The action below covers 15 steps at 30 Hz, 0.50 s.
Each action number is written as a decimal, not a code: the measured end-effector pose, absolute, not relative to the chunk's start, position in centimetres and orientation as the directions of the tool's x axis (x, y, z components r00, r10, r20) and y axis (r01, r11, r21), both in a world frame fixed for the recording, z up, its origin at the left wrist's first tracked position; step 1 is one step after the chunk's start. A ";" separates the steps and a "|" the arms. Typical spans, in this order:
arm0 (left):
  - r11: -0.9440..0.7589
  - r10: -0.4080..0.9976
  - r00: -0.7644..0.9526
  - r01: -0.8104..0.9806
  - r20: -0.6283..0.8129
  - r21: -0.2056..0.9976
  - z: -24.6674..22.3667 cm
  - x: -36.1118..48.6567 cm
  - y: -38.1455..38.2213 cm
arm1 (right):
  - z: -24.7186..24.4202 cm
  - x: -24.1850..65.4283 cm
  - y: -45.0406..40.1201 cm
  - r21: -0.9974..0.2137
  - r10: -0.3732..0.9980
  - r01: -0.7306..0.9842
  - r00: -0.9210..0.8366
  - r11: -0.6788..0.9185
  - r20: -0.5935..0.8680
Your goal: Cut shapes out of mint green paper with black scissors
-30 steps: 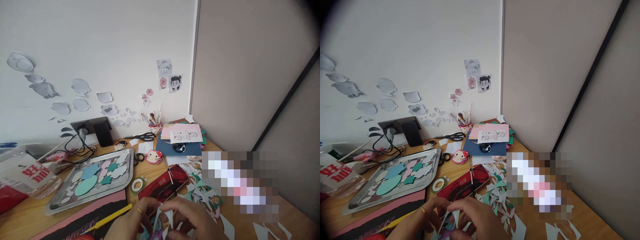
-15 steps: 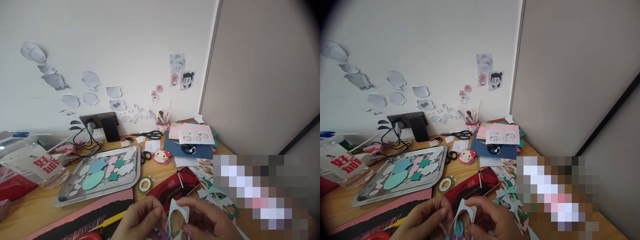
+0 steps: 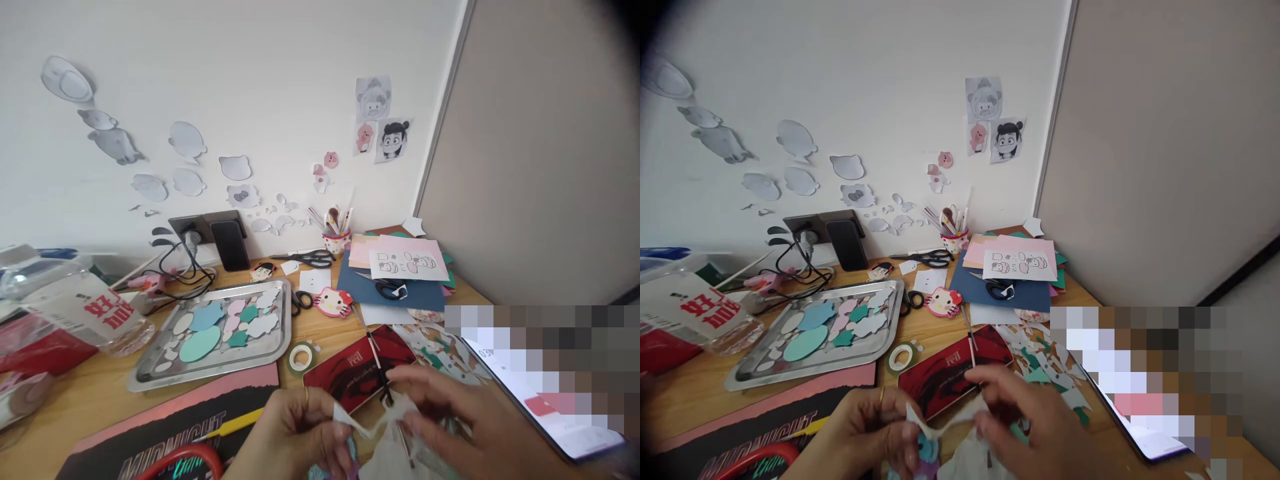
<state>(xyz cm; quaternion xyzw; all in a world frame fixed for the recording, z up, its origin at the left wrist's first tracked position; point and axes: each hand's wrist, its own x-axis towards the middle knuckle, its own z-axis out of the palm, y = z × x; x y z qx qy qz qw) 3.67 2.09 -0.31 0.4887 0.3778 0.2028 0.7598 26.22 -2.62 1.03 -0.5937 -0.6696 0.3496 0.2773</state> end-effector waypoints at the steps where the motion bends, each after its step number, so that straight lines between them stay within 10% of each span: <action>1: 0.428 0.701 0.609 0.060 -0.372 0.902 -0.1 3.7 2.2 | 1.0 27.3 -2.1 -0.731 0.995 0.681 -0.097 0.048 -0.026; 6: 0.278 0.839 0.461 0.094 -0.290 0.956 0.4 3.4 2.7 | 0.6 31.8 -0.1 -0.404 0.987 0.913 -0.114 0.058 -0.115; 15: 0.301 0.820 0.480 0.103 -0.313 0.948 0.8 3.7 2.5 | 0.5 32.0 0.3 -0.349 0.976 0.936 -0.116 0.045 -0.187</action>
